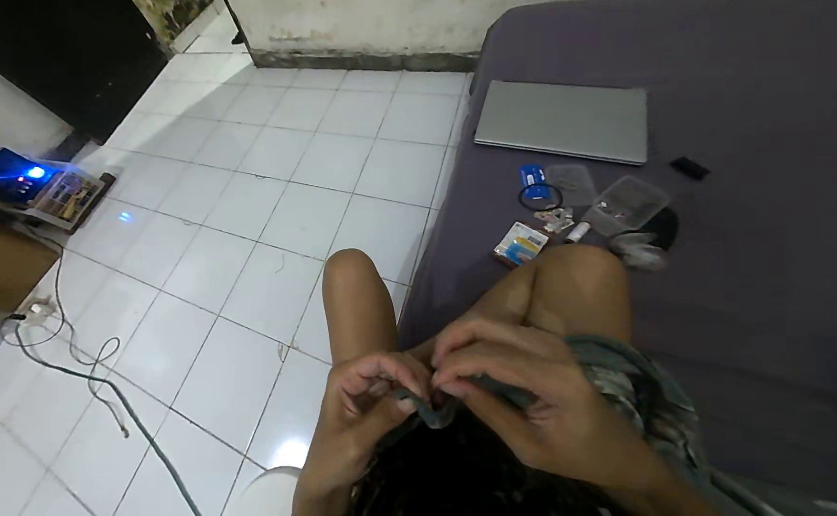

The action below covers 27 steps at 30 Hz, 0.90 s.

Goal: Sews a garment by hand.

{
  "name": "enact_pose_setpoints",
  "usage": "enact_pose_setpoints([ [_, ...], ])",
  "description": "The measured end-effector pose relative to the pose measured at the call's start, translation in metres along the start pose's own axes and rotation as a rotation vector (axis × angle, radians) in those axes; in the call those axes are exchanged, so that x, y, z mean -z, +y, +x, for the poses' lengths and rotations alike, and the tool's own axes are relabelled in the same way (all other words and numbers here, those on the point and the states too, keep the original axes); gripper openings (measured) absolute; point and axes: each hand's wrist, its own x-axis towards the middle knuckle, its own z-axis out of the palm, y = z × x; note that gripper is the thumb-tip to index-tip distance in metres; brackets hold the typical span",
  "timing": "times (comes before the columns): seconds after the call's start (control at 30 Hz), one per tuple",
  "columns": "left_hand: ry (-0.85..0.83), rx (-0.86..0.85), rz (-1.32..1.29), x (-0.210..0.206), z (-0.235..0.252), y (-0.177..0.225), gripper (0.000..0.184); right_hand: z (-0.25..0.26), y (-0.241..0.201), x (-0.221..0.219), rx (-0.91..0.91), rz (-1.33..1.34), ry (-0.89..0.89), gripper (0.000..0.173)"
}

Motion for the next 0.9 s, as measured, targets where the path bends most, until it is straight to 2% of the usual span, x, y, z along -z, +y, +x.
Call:
enact_pose_setpoints([
  [0.17,0.006,-0.006,-0.027,0.001,-0.0008,0.0006,0.017,0.0012,-0.0009,-0.0002,0.052,-0.052,0.025,0.014],
  [0.6,-0.017,-0.033,-0.059,0.0017,-0.0005,0.0024,0.02,0.0048,-0.0012,-0.0029,0.055,-0.035,0.052,0.014],
  [0.9,-0.006,0.0,-0.074,0.0017,-0.0029,0.0025,0.02,0.0051,0.0062,-0.0048,0.007,0.086,0.041,0.016],
])
